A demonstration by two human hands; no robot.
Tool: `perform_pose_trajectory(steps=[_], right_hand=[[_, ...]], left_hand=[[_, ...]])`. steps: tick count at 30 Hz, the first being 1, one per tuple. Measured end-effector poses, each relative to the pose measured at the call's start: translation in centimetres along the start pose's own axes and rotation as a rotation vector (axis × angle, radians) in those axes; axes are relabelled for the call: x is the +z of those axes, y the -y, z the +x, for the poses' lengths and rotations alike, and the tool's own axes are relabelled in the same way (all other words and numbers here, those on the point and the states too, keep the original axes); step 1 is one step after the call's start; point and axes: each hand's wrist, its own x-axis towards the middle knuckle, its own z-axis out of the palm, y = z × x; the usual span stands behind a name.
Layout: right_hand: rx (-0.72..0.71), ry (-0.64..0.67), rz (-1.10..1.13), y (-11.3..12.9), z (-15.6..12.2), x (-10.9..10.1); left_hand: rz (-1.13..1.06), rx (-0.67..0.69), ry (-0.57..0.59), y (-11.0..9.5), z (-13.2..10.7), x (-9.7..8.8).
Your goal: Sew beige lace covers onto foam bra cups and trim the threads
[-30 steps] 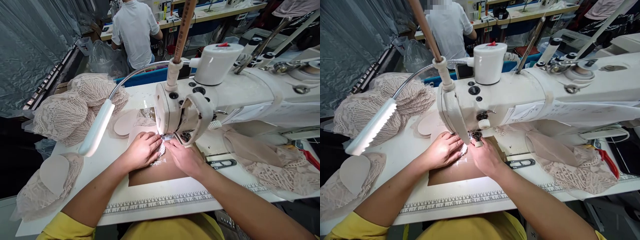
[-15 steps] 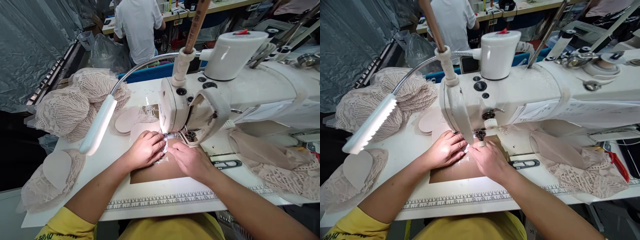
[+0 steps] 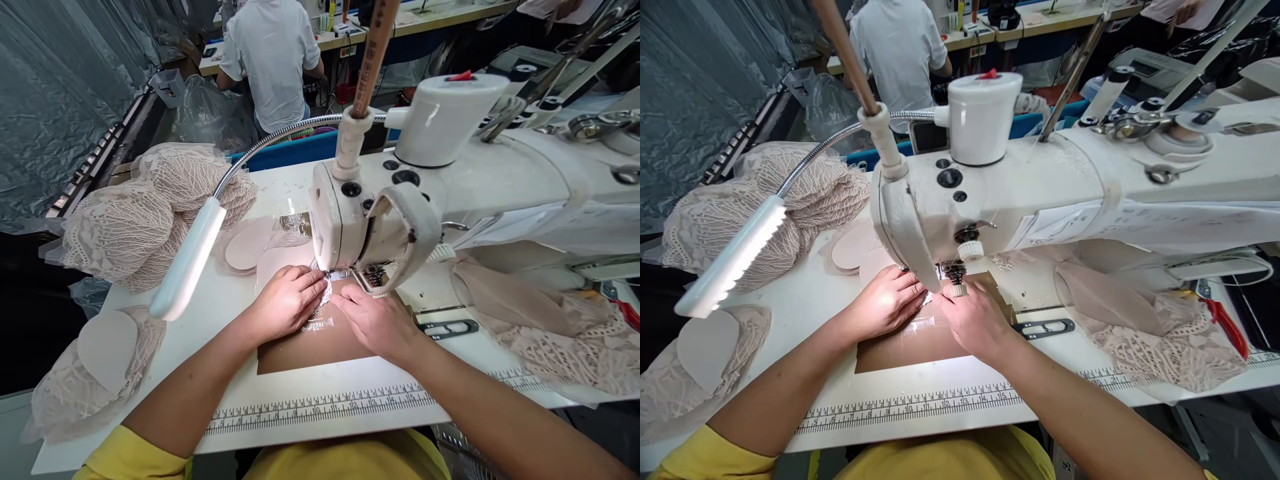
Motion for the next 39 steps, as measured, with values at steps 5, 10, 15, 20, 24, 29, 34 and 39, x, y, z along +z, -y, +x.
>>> perform_pose_trajectory(steps=[5, 10, 15, 20, 24, 29, 34, 39], right_hand=[[0.065, 0.036, -0.059, 0.2, 0.4, 0.2], [0.131, 0.099, -0.047, 0.2, 0.5, 0.4], [0.112, 0.069, -0.043, -0.1, 0.4, 0.5], [0.051, -0.034, -0.028, -0.2, 0.4, 0.4], [0.074, -0.035, 0.026, -0.3, 0.3, 0.3], [0.077, -0.044, 0.059, -0.8, 0.2, 0.5], [0.1, -0.043, 0.048, -1.0, 0.1, 0.5], [0.102, -0.028, 0.078, -0.8, 0.2, 0.1]], left_hand=[[0.005, 0.009, -0.032, 0.3, -0.1, 0.1], [0.01, -0.014, -0.012, 0.7, -0.1, 0.3], [0.029, -0.043, -0.021, 0.8, 0.0, 0.3], [0.086, -0.082, 0.0, 0.6, 0.1, 0.0], [0.143, -0.166, 0.094, -0.1, -0.2, -1.4], [0.046, -0.257, 0.221, -1.4, -0.8, -3.3], [-0.026, -0.2, 0.169, -2.0, -0.6, -2.7], [-0.048, -0.076, 0.097, -2.3, -0.3, -1.4]])
